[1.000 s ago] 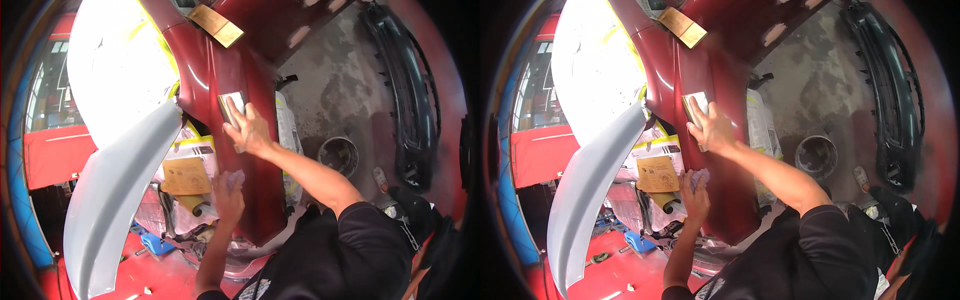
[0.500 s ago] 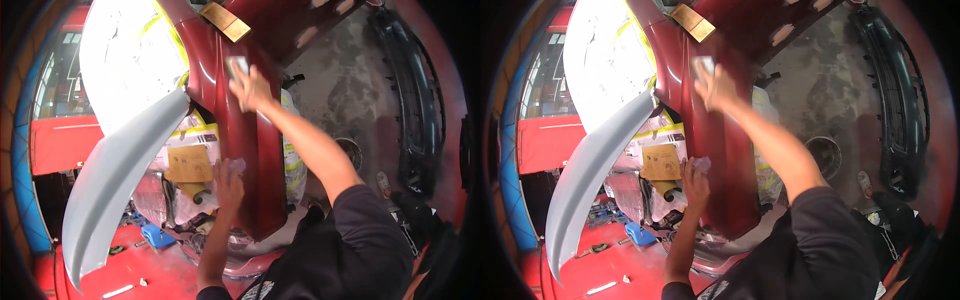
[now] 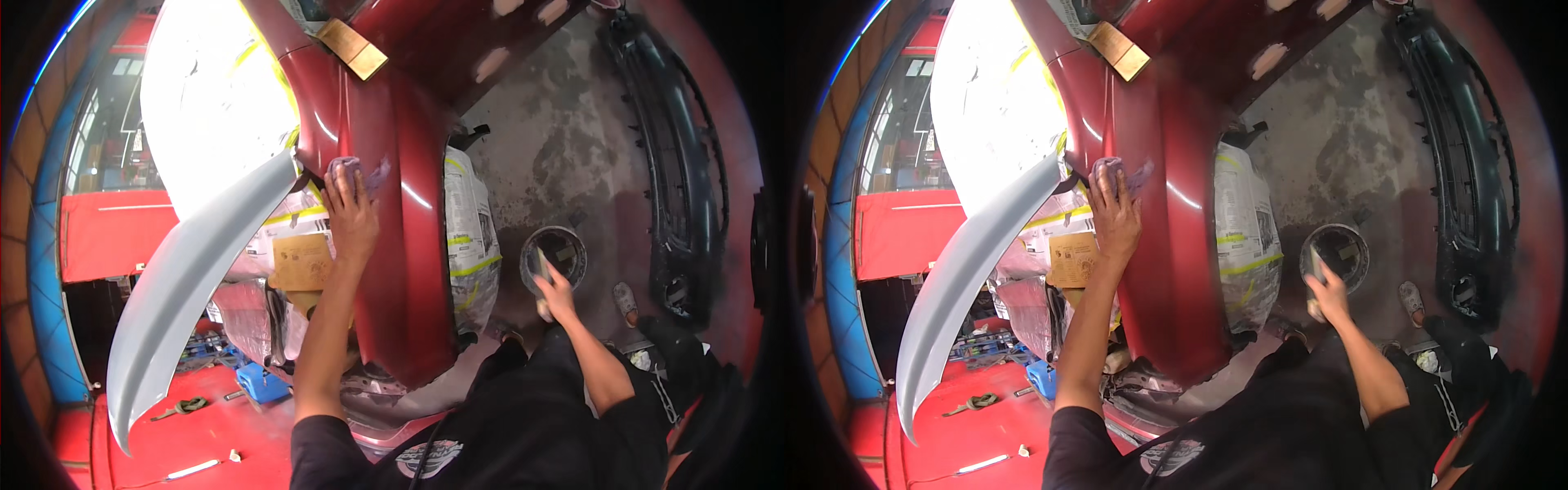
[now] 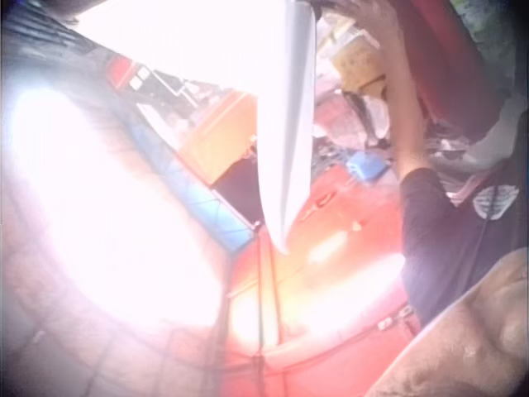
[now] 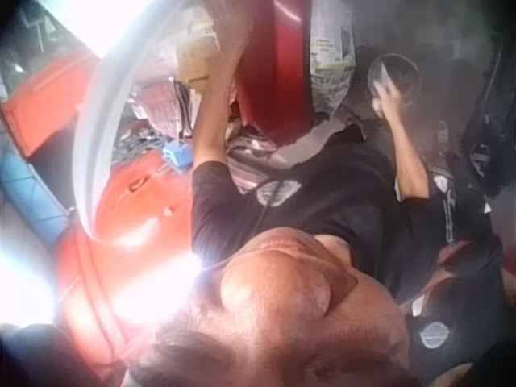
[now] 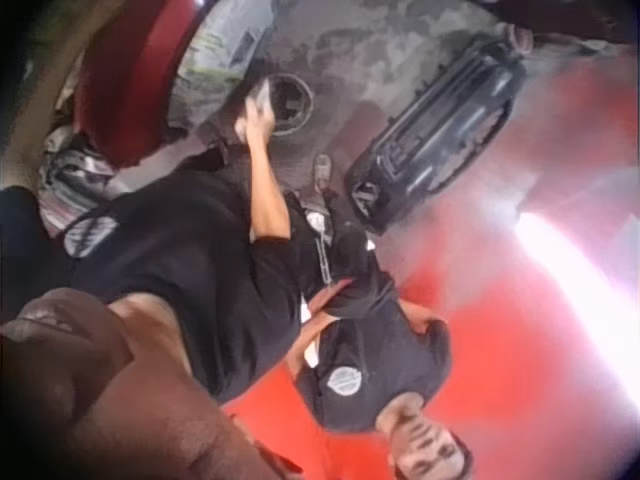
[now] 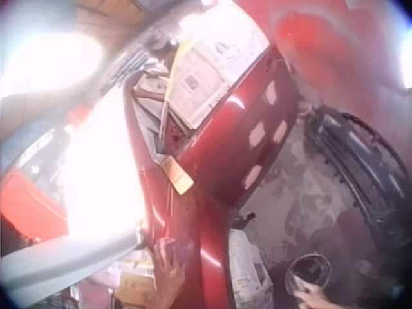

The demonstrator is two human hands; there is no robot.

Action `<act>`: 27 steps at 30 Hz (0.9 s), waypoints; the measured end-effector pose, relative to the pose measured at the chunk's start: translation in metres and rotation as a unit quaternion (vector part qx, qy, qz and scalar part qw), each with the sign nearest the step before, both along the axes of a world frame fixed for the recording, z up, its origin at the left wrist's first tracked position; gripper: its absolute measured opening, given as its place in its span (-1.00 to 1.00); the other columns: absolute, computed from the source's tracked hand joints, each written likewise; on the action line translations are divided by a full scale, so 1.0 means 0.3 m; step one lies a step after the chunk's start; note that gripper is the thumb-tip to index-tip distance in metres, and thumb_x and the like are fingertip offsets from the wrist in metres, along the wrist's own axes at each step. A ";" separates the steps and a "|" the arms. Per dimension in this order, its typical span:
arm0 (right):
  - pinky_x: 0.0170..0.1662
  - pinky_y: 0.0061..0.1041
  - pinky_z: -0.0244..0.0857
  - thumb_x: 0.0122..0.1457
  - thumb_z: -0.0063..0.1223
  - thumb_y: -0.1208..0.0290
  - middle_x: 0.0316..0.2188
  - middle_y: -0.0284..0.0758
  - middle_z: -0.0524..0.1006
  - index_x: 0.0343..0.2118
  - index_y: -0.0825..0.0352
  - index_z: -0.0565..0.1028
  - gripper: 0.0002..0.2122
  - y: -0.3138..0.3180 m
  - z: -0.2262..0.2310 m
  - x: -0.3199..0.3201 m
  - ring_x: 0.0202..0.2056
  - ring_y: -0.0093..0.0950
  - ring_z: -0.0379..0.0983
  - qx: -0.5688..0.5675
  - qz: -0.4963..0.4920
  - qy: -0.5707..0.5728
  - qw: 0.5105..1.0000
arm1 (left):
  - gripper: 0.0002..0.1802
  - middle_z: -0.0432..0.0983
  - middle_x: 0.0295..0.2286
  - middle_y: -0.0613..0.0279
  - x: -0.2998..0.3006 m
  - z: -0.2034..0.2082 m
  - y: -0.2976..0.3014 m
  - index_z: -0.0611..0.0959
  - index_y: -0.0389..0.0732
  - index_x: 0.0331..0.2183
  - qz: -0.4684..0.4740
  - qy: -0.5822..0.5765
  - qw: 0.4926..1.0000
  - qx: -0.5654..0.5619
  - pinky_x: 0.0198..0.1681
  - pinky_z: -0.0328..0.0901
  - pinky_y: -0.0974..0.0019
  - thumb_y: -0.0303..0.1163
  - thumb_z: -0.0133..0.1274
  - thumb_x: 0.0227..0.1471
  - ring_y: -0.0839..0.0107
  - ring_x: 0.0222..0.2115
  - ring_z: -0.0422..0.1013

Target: The person sands the front fender and rear quarter panel of a red car using a sanding block and water. They repeatedly dip the block into a bucket of water and wipe the surface with a cloth. The car is partially masked with newspaper and tape.

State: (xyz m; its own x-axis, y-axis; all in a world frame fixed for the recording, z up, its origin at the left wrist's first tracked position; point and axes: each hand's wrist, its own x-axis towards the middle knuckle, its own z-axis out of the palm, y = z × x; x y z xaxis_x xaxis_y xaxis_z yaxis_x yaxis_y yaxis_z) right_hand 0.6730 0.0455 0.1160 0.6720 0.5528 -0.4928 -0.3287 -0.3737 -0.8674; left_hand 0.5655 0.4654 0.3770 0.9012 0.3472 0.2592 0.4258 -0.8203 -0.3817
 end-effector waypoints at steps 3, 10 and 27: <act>0.16 -0.41 0.34 0.21 0.26 0.27 0.08 0.00 0.60 0.28 0.46 0.41 -0.39 -0.321 -0.039 -0.009 0.06 -0.32 0.56 -0.070 -0.023 0.038 0.997 | -0.23 0.02 0.34 -0.39 0.114 -0.001 0.080 0.35 -0.34 0.32 -0.026 0.029 0.999 0.018 0.41 -0.03 -0.31 -0.25 0.16 0.18 -0.40 0.36 -0.02; 0.16 -0.33 0.33 0.20 0.22 0.33 0.05 -0.01 0.57 0.29 0.41 0.42 -0.41 -0.285 0.025 0.048 0.02 -0.22 0.54 -0.039 -0.027 0.013 0.999 | -0.33 0.09 0.34 -0.32 0.519 -0.022 0.362 0.42 -0.34 0.27 -0.040 0.039 0.991 0.119 0.41 -0.01 -0.27 -0.17 0.02 0.25 -0.37 0.35 0.01; 0.22 -0.29 0.27 0.15 0.24 0.36 0.04 -0.02 0.54 0.25 0.46 0.44 -0.41 -0.309 0.096 -0.043 0.12 -0.13 0.46 -0.044 0.089 -0.024 0.995 | -0.48 0.28 0.31 0.09 0.687 -0.075 0.456 0.54 -0.09 0.22 -0.123 0.244 0.954 0.121 0.35 0.13 -0.15 -0.17 -0.07 0.31 -0.06 0.30 0.19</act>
State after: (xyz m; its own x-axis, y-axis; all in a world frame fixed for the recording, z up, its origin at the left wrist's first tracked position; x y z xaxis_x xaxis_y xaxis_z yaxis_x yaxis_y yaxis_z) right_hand 0.6602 -0.0472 0.1448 0.5909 0.6212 -0.5148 -0.2095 -0.4981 -0.8415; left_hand 0.7715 0.6023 0.3545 0.9819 0.0921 -0.1657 -0.0450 -0.7359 -0.6756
